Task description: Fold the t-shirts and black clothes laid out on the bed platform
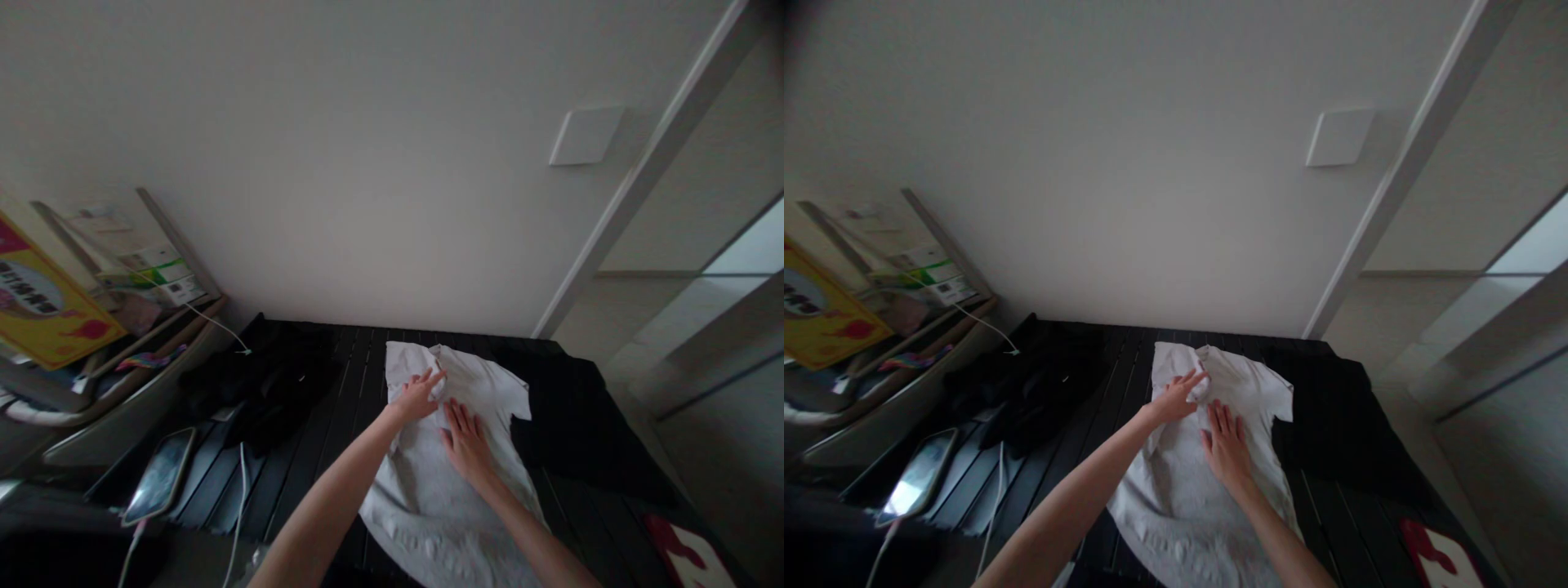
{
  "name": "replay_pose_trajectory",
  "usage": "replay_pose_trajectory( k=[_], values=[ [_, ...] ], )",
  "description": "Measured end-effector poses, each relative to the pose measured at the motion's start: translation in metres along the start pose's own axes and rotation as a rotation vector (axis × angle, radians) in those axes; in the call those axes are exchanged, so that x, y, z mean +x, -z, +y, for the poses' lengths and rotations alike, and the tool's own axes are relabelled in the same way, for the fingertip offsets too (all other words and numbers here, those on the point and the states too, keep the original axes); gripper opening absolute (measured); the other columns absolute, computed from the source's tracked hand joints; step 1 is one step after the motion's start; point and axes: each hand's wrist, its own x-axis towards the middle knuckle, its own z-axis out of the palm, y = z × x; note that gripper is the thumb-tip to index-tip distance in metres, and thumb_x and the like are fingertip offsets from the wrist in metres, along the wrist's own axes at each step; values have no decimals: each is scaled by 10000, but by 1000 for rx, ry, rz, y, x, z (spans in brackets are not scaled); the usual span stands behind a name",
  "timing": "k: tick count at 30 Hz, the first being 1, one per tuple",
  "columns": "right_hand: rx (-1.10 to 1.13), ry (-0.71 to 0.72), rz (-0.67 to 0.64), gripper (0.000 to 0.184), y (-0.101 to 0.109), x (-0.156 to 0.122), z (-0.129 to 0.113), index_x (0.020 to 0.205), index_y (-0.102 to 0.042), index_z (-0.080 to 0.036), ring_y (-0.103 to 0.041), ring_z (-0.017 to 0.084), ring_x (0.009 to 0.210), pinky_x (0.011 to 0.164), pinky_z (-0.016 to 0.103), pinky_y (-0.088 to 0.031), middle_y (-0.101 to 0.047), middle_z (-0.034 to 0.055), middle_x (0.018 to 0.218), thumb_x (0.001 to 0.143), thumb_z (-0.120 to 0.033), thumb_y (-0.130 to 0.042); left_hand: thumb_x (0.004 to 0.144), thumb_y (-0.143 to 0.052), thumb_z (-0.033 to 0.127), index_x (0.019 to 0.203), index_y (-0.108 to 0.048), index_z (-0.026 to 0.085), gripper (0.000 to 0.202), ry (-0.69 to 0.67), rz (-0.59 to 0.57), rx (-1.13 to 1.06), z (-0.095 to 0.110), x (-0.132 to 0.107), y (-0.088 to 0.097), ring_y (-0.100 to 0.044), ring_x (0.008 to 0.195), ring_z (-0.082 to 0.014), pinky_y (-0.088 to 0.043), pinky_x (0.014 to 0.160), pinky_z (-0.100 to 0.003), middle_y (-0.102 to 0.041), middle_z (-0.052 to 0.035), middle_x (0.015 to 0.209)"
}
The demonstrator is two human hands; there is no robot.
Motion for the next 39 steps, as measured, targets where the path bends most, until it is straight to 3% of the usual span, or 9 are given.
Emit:
replay_pose_trajectory(
  k=[5,12,18,21,25,28,32,35,39],
  values=[
    [11,1,2,583,3,-2,1,1455,-333,-147,-245,281,1409,1124,509,-203,-279,104,1542,941,-419,-298,786,-510,217,1491,-214,226,765,185,7,65,-9,-41,-23,-308,1349,-336,-278,1067,-509,-334,-117,1509],
    [-23,9,44,569,4,-3,1,1452,-336,-164,-252,277,1404,1125,497,-210,-287,96,1541,940,-410,-306,884,-414,375,1418,-348,168,576,451,43,254,-29,-106,-12,-518,1160,-284,-380,949,-405,-563,-144,1271],
    [-60,3,66,598,8,-3,-4,1501,-198,-234,-294,284,1382,1089,512,-264,-342,107,1514,931,-333,-348,890,-419,453,1060,-593,186,362,470,31,252,-26,-165,-10,-594,1054,-280,-405,891,-402,-666,-112,1070],
    [-60,22,92,571,16,-1,-12,1465,-296,-312,-271,302,1390,1085,543,-249,-367,77,1500,905,-245,-386,867,-466,433,1034,-584,206,306,491,64,222,-16,-186,-4,-596,1059,-271,-405,882,-377,-667,-95,1076],
    [43,149,52,432,28,7,-26,1217,-607,-246,-196,306,1416,1112,518,-213,-309,53,1534,819,-181,-453,819,-525,312,1001,-562,233,202,487,57,113,-1,-206,4,-614,1021,-231,-422,846,-312,-671,-50,1034],
    [111,202,-2,348,36,16,-35,1097,-664,-215,-192,301,1415,1123,522,-195,-358,29,1513,829,-227,-443,758,-509,166,1059,-543,232,310,419,66,9,14,-217,4,-603,1040,-199,-440,846,-263,-649,-41,1074],
    [128,148,4,459,42,26,-36,1293,-547,-180,-182,294,1419,1132,543,-157,-443,56,1458,866,-258,-396,710,-432,73,1208,-501,230,527,240,88,-131,40,-227,0,-572,1101,-163,-427,943,-225,-613,-48,1183],
    [125,123,-4,483,40,21,-31,1305,-540,-166,-202,290,1415,1129,532,-172,-466,71,1440,847,-209,-394,749,-448,129,1349,-424,214,606,132,-40,-159,58,-233,-12,-550,1169,-188,-413,1015,-248,-571,-72,1298],
    [125,87,-30,523,33,7,-25,1287,-560,-153,-333,270,1359,1088,470,-286,-506,84,1404,790,-131,-399,756,-550,289,1413,-372,137,697,49,-441,-50,68,-239,-35,-617,1088,-322,-511,922,-406,-620,-159,1238]
  ],
)
